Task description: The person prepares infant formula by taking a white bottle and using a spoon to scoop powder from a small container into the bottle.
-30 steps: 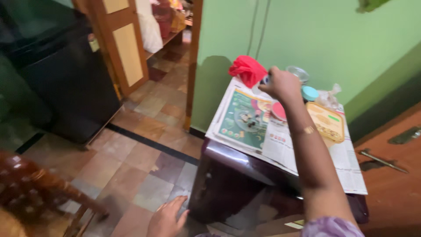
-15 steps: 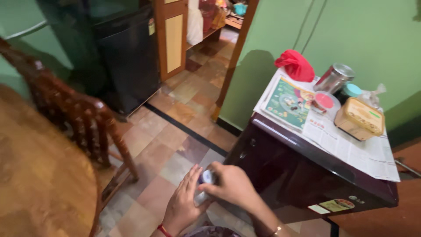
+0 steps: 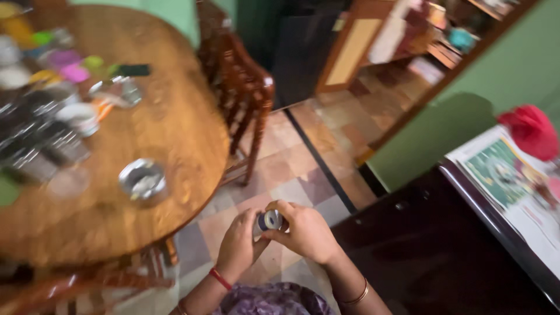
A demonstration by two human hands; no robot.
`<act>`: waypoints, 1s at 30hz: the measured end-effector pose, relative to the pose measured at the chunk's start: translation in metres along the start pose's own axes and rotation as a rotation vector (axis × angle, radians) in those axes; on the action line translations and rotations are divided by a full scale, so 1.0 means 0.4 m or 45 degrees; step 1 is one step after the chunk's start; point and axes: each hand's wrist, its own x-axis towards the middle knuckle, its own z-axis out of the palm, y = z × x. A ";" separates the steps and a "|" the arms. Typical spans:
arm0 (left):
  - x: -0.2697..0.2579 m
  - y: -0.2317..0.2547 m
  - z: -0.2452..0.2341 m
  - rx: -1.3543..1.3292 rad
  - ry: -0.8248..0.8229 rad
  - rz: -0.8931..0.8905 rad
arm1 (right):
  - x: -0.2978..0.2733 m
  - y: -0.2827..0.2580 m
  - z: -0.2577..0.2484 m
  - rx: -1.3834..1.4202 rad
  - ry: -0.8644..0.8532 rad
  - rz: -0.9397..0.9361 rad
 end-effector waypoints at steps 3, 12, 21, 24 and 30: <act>-0.087 0.005 -0.043 0.070 0.136 -0.042 | -0.006 -0.036 0.046 0.041 -0.040 -0.170; -0.307 0.071 -0.145 0.138 0.386 -0.197 | -0.063 -0.137 0.153 0.064 -0.290 -0.236; -0.504 0.073 -0.381 0.187 0.577 -0.452 | -0.026 -0.367 0.331 0.128 -0.540 -0.433; -0.581 0.020 -0.480 0.273 0.642 -0.495 | 0.006 -0.474 0.422 0.109 -0.543 -0.575; -0.767 -0.103 -0.724 0.354 0.866 -0.425 | 0.067 -0.760 0.637 0.175 -0.549 -0.940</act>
